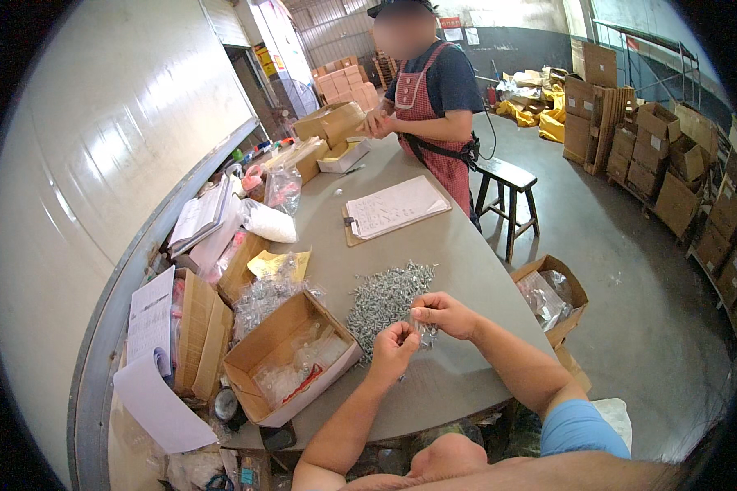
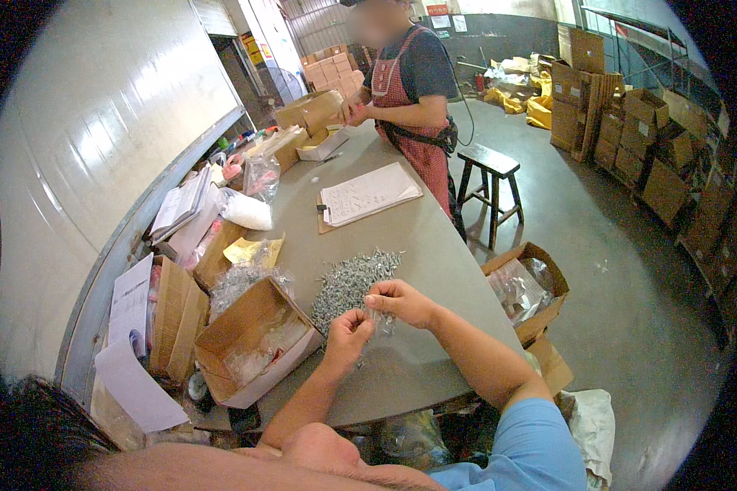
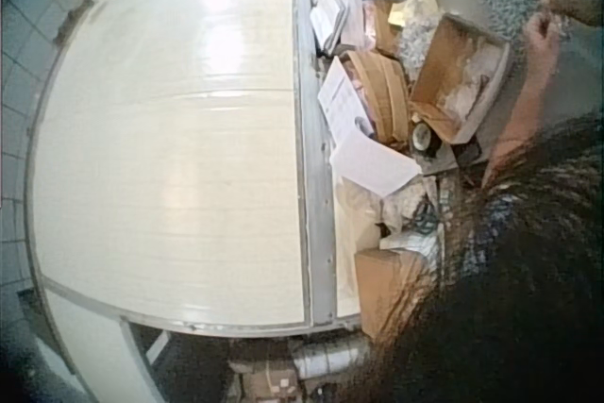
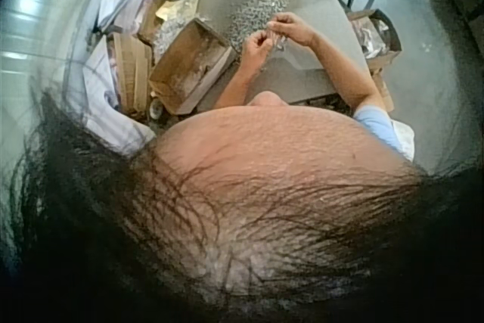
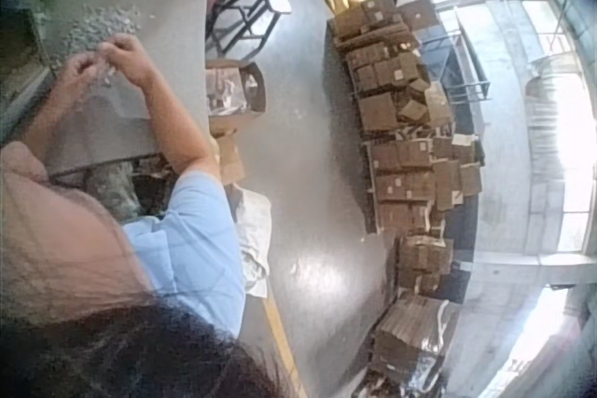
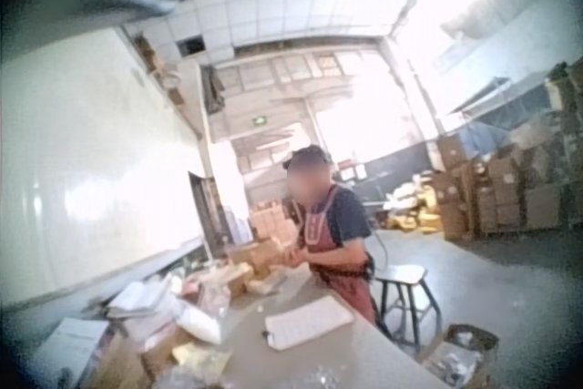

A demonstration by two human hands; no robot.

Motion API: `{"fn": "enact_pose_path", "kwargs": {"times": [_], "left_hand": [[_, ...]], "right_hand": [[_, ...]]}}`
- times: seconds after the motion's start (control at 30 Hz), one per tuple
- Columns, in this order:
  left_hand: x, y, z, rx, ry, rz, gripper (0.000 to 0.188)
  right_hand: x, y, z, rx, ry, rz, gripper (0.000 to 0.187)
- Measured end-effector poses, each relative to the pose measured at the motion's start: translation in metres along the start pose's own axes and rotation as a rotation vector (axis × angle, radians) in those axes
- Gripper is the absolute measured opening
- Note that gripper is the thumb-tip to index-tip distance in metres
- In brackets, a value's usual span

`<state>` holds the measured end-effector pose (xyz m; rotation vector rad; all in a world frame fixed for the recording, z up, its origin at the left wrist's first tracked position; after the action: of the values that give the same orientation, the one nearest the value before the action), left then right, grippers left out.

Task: The person picks up screws from a pile on a table and places them one by one into a small plastic bag held in the other hand.

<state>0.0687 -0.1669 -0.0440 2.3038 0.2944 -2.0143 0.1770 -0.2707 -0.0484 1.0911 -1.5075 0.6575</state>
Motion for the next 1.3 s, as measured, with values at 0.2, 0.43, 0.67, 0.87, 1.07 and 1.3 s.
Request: {"fn": "enact_pose_path", "kwargs": {"times": [0.2,0.43,0.67,0.87,1.07,1.3], "left_hand": [[0.003,0.001,0.002,0.023,-0.016,-0.011,0.012],[-0.011,0.009,0.007,0.115,-0.039,0.097,0.015],[-0.029,0.000,0.016,0.163,-0.250,0.442,0.011],[-0.077,-0.103,0.002,-0.309,-0.040,0.470,0.011],[-0.109,-0.164,0.016,-0.523,-0.044,0.402,0.019],[-0.090,-0.151,0.043,-0.213,0.005,-0.821,0.021]], "right_hand": [[-0.002,-0.002,0.001,-0.069,-0.023,-0.037,0.023],[-0.001,-0.007,0.001,-0.142,0.050,-0.061,0.025],[-0.003,-0.030,-0.005,-0.420,0.031,0.181,0.025],[-0.004,-0.031,0.000,-0.459,-0.115,0.915,0.016],[-0.049,-0.033,-0.002,-0.196,0.082,1.132,0.045],[-0.019,0.035,-0.004,0.113,0.127,1.377,0.075]]}}
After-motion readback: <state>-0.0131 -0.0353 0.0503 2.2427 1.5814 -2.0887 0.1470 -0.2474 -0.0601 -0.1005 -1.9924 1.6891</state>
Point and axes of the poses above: each hand's wrist, its own z-axis away from the middle knuckle, its own y-axis out of the palm, x = y × z, the point moved 4 cm from there along -z, towards the middle knuckle, and after that the axes turned 1 degree about -y, right-handed, at the moved point
